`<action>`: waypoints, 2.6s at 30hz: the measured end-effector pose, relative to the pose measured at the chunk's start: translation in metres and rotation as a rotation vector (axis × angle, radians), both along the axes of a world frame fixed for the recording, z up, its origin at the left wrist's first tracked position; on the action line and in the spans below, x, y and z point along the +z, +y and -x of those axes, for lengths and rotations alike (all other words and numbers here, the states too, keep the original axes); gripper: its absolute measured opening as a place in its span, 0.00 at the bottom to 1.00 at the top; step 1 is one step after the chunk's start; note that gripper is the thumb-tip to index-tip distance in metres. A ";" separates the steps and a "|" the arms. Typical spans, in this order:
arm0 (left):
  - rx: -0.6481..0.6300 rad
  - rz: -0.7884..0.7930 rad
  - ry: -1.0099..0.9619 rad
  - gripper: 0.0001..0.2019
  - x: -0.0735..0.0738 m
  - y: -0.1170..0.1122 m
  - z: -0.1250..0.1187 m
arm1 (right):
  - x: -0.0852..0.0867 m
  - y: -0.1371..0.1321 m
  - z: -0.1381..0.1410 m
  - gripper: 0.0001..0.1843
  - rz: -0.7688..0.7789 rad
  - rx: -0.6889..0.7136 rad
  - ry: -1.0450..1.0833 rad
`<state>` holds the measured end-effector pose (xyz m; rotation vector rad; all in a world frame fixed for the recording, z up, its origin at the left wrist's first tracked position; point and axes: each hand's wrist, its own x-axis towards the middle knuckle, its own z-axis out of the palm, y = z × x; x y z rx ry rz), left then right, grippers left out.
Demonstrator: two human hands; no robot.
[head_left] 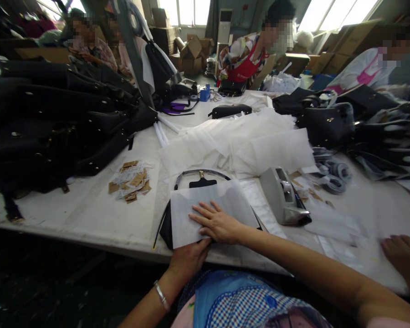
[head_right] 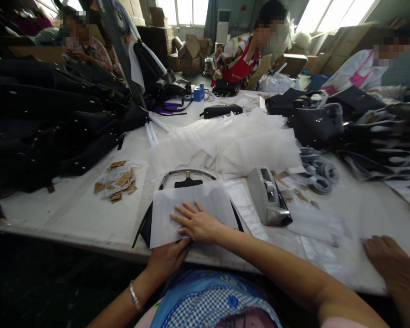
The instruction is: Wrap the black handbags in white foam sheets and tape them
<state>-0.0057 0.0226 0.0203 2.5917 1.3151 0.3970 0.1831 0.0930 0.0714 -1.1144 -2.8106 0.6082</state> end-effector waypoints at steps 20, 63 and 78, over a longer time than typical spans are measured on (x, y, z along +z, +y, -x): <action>0.018 -0.122 -0.171 0.24 0.052 0.043 -0.004 | -0.018 0.001 -0.006 0.35 0.073 -0.119 0.227; -0.146 -0.054 -0.245 0.21 0.018 0.032 0.018 | -0.006 0.001 -0.051 0.22 -0.150 0.064 0.137; -0.121 -0.048 -0.255 0.20 0.019 0.034 0.016 | -0.007 -0.002 -0.052 0.17 -0.178 0.124 0.114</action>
